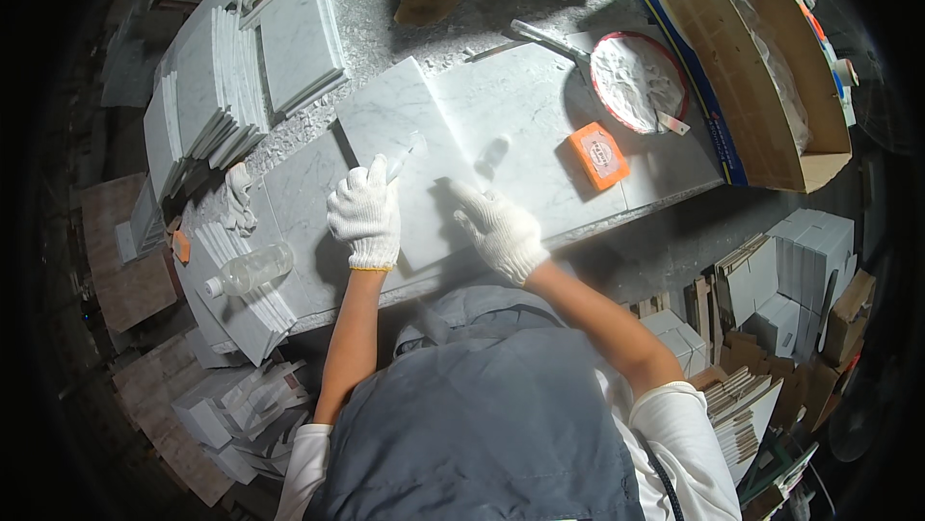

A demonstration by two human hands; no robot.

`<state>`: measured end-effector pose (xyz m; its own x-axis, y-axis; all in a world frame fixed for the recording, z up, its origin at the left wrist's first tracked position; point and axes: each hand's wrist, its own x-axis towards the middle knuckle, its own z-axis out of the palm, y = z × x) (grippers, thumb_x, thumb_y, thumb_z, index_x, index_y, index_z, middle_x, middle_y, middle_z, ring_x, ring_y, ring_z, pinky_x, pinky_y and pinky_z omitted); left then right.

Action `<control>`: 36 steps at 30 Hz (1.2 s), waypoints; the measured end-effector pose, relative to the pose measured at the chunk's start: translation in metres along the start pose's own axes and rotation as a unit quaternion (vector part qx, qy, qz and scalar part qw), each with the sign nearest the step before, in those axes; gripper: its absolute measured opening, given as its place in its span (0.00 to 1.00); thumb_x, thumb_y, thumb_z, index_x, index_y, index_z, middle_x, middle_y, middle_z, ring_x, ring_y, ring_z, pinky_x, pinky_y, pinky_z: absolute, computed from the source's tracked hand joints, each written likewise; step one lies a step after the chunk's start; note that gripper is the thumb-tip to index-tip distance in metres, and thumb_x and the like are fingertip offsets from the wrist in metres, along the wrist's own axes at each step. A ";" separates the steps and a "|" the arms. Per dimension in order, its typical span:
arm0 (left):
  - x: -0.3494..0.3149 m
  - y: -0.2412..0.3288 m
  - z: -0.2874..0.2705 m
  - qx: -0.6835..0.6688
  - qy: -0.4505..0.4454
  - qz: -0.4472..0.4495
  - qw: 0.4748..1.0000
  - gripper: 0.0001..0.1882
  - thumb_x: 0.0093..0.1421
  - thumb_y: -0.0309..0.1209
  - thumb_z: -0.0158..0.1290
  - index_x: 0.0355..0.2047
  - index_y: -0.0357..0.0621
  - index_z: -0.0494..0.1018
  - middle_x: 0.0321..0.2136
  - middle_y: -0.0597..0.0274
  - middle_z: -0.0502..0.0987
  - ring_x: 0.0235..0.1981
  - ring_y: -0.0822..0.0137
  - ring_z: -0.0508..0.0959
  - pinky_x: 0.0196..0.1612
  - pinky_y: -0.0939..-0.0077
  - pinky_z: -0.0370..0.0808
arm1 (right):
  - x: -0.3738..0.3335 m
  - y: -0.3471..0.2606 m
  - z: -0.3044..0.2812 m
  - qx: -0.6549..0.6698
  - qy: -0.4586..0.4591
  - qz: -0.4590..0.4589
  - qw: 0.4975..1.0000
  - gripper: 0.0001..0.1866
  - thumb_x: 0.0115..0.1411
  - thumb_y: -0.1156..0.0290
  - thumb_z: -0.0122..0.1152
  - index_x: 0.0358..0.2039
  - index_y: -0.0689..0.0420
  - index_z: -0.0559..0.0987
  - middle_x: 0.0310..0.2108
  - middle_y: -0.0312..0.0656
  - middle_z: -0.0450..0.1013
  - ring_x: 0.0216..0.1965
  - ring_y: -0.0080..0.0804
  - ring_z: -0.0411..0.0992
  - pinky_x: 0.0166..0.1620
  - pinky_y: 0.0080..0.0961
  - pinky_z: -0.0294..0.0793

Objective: The person scrapes the surface of a white rectangular tile with a metal scraper, removing small fragments. They repeatedly lift and place the tile, continuing to scrape different areas. A second person is visible across the table handling similar tiles.

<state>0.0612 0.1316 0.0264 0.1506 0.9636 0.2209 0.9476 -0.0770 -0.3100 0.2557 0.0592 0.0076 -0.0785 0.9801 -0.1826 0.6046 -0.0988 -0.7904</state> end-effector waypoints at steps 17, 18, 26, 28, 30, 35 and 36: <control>0.002 0.002 -0.006 -0.011 -0.049 -0.006 0.999 0.09 0.63 0.45 0.55 0.39 0.60 0.73 0.32 0.66 0.76 0.34 0.59 0.81 0.30 0.59 0.80 | -0.001 0.002 0.001 0.012 -0.006 0.002 1.000 0.23 0.67 0.66 0.62 0.62 0.41 0.77 0.54 0.43 0.78 0.51 0.43 0.78 0.53 0.33 0.78; 0.002 0.002 -0.006 -0.014 -0.049 -0.004 0.999 0.09 0.63 0.45 0.56 0.39 0.60 0.73 0.32 0.66 0.76 0.34 0.59 0.82 0.31 0.58 0.80 | -0.001 0.002 0.001 0.009 -0.007 0.003 1.000 0.23 0.67 0.66 0.62 0.62 0.41 0.77 0.54 0.43 0.78 0.51 0.43 0.78 0.53 0.33 0.78; 0.003 0.003 -0.008 -0.012 -0.048 -0.001 0.999 0.09 0.63 0.44 0.56 0.38 0.59 0.73 0.31 0.66 0.76 0.34 0.59 0.82 0.31 0.58 0.80 | -0.001 0.001 0.000 0.003 -0.008 0.002 1.000 0.23 0.67 0.65 0.62 0.63 0.41 0.76 0.53 0.43 0.78 0.50 0.44 0.78 0.51 0.34 0.78; 0.003 0.004 -0.007 -0.010 -0.052 -0.004 0.999 0.08 0.62 0.43 0.55 0.38 0.59 0.73 0.31 0.66 0.76 0.34 0.60 0.82 0.31 0.59 0.80 | -0.001 0.001 0.000 0.013 -0.007 0.004 1.000 0.24 0.67 0.65 0.62 0.63 0.40 0.76 0.53 0.43 0.78 0.50 0.44 0.78 0.51 0.35 0.79; 0.003 0.004 -0.006 -0.008 -0.043 -0.004 0.999 0.08 0.62 0.43 0.55 0.37 0.59 0.73 0.30 0.66 0.75 0.33 0.60 0.81 0.31 0.59 0.79 | -0.001 0.001 0.000 0.014 0.000 -0.006 1.000 0.24 0.67 0.65 0.61 0.64 0.39 0.75 0.52 0.44 0.78 0.49 0.44 0.78 0.50 0.35 0.79; 0.003 0.005 -0.006 -0.010 -0.033 -0.001 0.999 0.08 0.62 0.44 0.56 0.36 0.59 0.73 0.30 0.66 0.75 0.33 0.61 0.81 0.31 0.59 0.79 | -0.001 0.000 -0.002 0.004 -0.014 0.003 1.000 0.24 0.67 0.64 0.61 0.64 0.38 0.75 0.50 0.44 0.78 0.47 0.45 0.78 0.49 0.35 0.79; 0.003 0.005 -0.006 -0.010 -0.033 0.000 0.999 0.08 0.62 0.43 0.56 0.36 0.59 0.73 0.30 0.66 0.75 0.33 0.61 0.81 0.31 0.59 0.79 | 0.000 0.000 -0.002 0.003 -0.015 0.005 1.000 0.24 0.67 0.64 0.61 0.64 0.38 0.75 0.50 0.44 0.78 0.47 0.45 0.78 0.49 0.35 0.79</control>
<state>0.0676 0.1325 0.0308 0.1323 0.9784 0.1587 0.9534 -0.0819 -0.2904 0.2575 0.0591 0.0089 -0.0964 0.9735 -0.2076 0.6000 -0.1096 -0.7925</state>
